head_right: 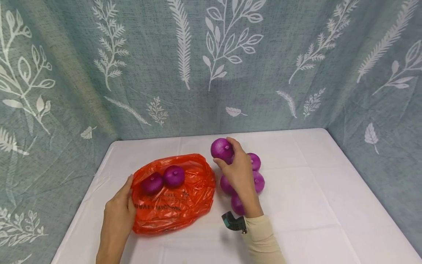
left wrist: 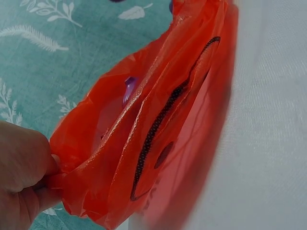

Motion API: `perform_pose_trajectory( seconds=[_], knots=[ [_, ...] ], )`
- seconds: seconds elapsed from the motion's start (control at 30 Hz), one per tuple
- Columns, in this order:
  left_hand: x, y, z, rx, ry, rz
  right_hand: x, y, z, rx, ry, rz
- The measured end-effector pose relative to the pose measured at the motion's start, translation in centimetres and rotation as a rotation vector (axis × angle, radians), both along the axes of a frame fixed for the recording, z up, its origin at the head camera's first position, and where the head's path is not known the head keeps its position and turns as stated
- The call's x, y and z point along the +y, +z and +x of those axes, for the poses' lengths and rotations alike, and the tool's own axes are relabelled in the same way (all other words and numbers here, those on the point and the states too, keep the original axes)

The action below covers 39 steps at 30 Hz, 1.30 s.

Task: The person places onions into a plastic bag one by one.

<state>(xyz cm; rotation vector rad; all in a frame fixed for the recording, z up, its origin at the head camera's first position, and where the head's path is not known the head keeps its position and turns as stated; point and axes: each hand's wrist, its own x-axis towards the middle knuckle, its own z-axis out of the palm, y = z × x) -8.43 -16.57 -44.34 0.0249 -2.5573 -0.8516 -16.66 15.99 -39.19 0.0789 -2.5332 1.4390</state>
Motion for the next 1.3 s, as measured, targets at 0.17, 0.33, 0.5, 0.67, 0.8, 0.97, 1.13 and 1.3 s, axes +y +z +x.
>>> perform_pose_trajectory(
  seconds=[0.17,0.33,0.5,0.67,0.8,0.97,1.13,1.3],
  knots=[
    [-0.2,0.1,0.1,-0.002,-0.004,0.004,-2.2,-0.6,0.2,-0.010,0.044,-0.011],
    [-0.2,0.2,0.1,-0.011,-0.009,0.007,-3.7,-1.3,0.3,-0.017,0.050,0.048],
    [-0.2,0.0,0.0,-0.005,-0.009,0.007,-5.3,-2.1,0.4,-0.055,0.075,0.079],
    [-0.2,-0.1,-0.1,0.012,-0.016,0.010,-6.8,-3.1,0.4,-0.092,0.109,0.105],
    [-0.2,-0.1,0.0,0.000,-0.013,0.013,-7.6,-4.2,0.3,-0.082,0.129,0.146],
    [-0.3,0.0,0.1,-0.012,-0.011,0.012,-8.3,-4.9,0.2,-0.091,0.129,0.190],
    [-0.4,0.1,0.2,-0.002,-0.012,0.013,-8.6,-5.3,0.0,-0.088,0.122,0.204],
    [-0.7,0.0,0.3,0.010,-0.020,0.009,-9.0,-5.8,0.0,-0.093,0.115,0.217]
  ],
)
